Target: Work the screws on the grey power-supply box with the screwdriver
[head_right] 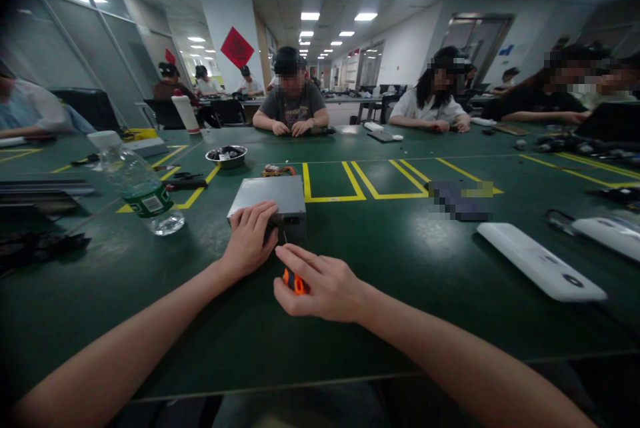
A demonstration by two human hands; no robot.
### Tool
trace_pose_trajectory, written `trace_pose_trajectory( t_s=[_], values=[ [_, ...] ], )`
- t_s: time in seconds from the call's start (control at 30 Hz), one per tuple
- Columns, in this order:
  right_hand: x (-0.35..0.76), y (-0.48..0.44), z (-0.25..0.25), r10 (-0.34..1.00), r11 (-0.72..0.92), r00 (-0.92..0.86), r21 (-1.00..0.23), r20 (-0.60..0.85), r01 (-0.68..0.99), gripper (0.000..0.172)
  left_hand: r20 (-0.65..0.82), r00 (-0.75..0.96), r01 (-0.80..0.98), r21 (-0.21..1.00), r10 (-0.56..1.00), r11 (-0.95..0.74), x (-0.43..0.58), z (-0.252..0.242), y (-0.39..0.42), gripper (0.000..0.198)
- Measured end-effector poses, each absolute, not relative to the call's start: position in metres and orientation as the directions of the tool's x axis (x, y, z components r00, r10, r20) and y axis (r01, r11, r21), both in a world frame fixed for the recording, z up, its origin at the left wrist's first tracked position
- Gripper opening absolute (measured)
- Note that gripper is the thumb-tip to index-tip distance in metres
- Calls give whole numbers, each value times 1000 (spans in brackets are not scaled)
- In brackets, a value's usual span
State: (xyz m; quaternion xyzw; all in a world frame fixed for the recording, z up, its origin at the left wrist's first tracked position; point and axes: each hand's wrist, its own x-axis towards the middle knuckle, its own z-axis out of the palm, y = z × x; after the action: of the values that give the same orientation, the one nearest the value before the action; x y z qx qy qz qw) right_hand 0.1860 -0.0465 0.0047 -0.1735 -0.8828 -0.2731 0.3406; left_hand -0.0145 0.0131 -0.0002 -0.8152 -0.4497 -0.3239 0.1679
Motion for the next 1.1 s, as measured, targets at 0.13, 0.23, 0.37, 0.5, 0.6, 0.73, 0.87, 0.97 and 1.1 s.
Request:
trace_pose_trajectory(
  t_s=[0.13, 0.23, 0.37, 0.5, 0.6, 0.73, 0.87, 0.97, 1.1],
  values=[
    [185, -46, 4, 155, 782, -648, 309, 746, 542, 19, 695, 363, 850, 24, 620, -526, -13, 1, 15, 31],
    [183, -47, 8, 136, 798, -672, 322, 728, 510, 18, 696, 353, 856, 29, 625, -516, -12, 1, 16, 28],
    [178, -49, 11, 39, 791, -721, 419, 692, 445, 27, 688, 354, 858, 31, 634, -513, -12, 2, 17, 28],
    [179, -48, 10, 41, 757, -670, 415, 741, 505, 27, 679, 360, 858, 29, 639, -514, -12, 3, 17, 28],
    [183, -47, 8, 71, 764, -689, 404, 722, 502, 21, 679, 357, 861, 28, 642, -508, -12, 3, 16, 28],
    [185, -48, 9, 89, 791, -726, 394, 682, 467, 17, 684, 352, 863, 28, 639, -505, -11, 3, 17, 27],
    [182, -52, 9, 179, 795, -745, 351, 643, 494, 17, 696, 342, 863, 33, 632, -505, -11, 3, 17, 25],
    [183, -53, 8, 200, 787, -768, 367, 609, 496, 21, 698, 337, 863, 40, 632, -504, -11, 3, 18, 24],
    [185, -52, 10, 149, 769, -760, 409, 633, 492, 22, 696, 335, 861, 48, 636, -506, -11, 1, 20, 24]
  ],
)
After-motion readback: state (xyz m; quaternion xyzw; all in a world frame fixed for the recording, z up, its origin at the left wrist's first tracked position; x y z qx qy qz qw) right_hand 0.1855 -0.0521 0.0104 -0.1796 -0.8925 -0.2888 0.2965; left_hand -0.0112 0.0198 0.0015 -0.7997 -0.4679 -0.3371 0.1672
